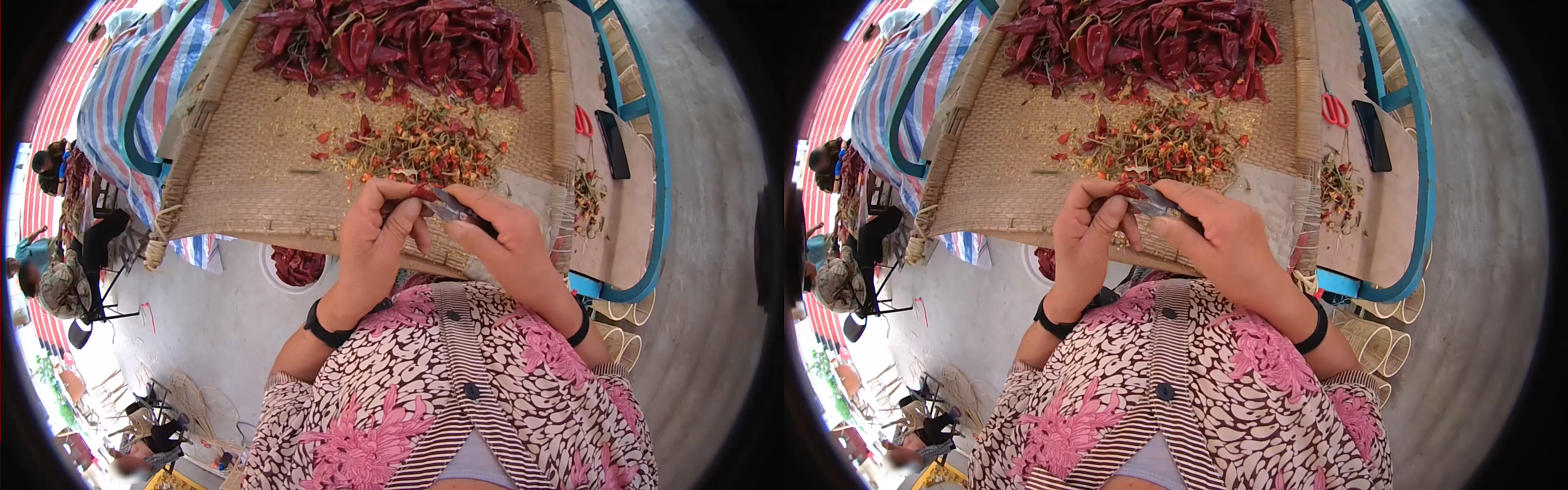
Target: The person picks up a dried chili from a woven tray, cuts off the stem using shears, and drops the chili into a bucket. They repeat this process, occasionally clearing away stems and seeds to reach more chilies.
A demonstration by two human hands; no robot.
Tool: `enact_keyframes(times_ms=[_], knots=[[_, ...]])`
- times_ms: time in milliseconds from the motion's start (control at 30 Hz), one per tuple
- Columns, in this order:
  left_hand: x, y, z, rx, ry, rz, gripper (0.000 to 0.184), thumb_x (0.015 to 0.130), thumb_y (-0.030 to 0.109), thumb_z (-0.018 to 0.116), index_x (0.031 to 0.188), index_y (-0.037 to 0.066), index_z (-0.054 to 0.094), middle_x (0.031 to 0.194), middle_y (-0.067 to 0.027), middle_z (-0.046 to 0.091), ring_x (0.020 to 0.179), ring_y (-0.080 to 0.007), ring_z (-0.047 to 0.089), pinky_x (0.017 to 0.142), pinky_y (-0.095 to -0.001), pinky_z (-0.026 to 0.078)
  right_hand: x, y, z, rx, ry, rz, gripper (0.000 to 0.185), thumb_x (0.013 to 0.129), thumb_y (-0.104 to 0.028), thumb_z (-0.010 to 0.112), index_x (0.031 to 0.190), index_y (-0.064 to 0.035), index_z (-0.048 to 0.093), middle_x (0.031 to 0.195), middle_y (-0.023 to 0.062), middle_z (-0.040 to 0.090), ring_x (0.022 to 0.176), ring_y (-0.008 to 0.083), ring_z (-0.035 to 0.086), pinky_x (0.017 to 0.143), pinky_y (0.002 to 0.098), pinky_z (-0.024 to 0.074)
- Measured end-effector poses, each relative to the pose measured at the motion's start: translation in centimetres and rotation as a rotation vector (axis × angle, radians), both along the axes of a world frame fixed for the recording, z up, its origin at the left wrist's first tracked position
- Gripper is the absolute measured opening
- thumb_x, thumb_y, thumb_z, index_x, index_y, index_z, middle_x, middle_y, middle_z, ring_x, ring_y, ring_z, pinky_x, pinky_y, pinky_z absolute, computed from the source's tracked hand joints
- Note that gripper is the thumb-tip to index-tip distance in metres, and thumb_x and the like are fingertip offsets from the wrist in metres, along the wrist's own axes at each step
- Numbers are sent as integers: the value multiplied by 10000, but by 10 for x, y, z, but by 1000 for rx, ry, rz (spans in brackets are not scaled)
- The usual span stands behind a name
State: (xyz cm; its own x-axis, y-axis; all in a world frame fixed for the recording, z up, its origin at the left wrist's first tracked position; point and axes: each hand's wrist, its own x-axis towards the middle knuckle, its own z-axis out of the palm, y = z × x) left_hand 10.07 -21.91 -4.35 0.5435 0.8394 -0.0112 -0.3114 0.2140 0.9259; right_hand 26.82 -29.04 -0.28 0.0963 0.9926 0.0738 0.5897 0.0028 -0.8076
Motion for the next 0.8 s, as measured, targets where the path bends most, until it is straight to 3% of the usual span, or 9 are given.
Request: enact_keyframes(times_ms=[67,167,300,433,567,800], knots=[[1,2,1,-53,-42,-27,106,998,94,494,1062,9,501,885,-39,592,669,-85,560,611,-216,462,0,-1,-4,-64,343,3,417,915,-253,643,1213,34,585,950,78,665,812,129,621,709,278,488],[-2,6,-3,-55,-63,-69,110,999,104,497,1064,16,507,898,-33,595,668,-83,559,617,-212,457,5,-1,7,-298,562,-25,441,934,-258,629,1238,55,564,990,35,635,889,76,554,766,242,457],[-3,9,-3,-30,-51,-108,109,998,104,501,1067,20,514,904,-29,597,671,-78,559,616,-208,452,11,-1,7,-469,705,-64,430,932,-241,632,1241,52,567,1024,28,630,924,80,555,804,229,447],[-2,12,-9,45,-33,-106,134,991,116,515,1071,8,516,939,-98,631,630,-121,578,558,-231,481,8,0,-3,-266,597,-30,414,930,-228,636,1229,52,576,1009,36,638,892,85,566,781,232,457],[-4,13,-5,-121,-58,-152,138,990,129,518,1068,15,513,920,-98,629,628,-126,586,553,-234,486,11,0,-6,-146,366,15,387,916,-199,644,1209,47,589,1015,90,666,880,108,602,772,252,478],[-8,18,-3,-246,-77,-212,149,993,144,517,1068,16,513,880,-99,632,605,-127,590,531,-239,490,17,1,-6,-64,243,88,368,880,-167,664,1186,28,607,1048,144,680,925,180,653,803,278,494]])
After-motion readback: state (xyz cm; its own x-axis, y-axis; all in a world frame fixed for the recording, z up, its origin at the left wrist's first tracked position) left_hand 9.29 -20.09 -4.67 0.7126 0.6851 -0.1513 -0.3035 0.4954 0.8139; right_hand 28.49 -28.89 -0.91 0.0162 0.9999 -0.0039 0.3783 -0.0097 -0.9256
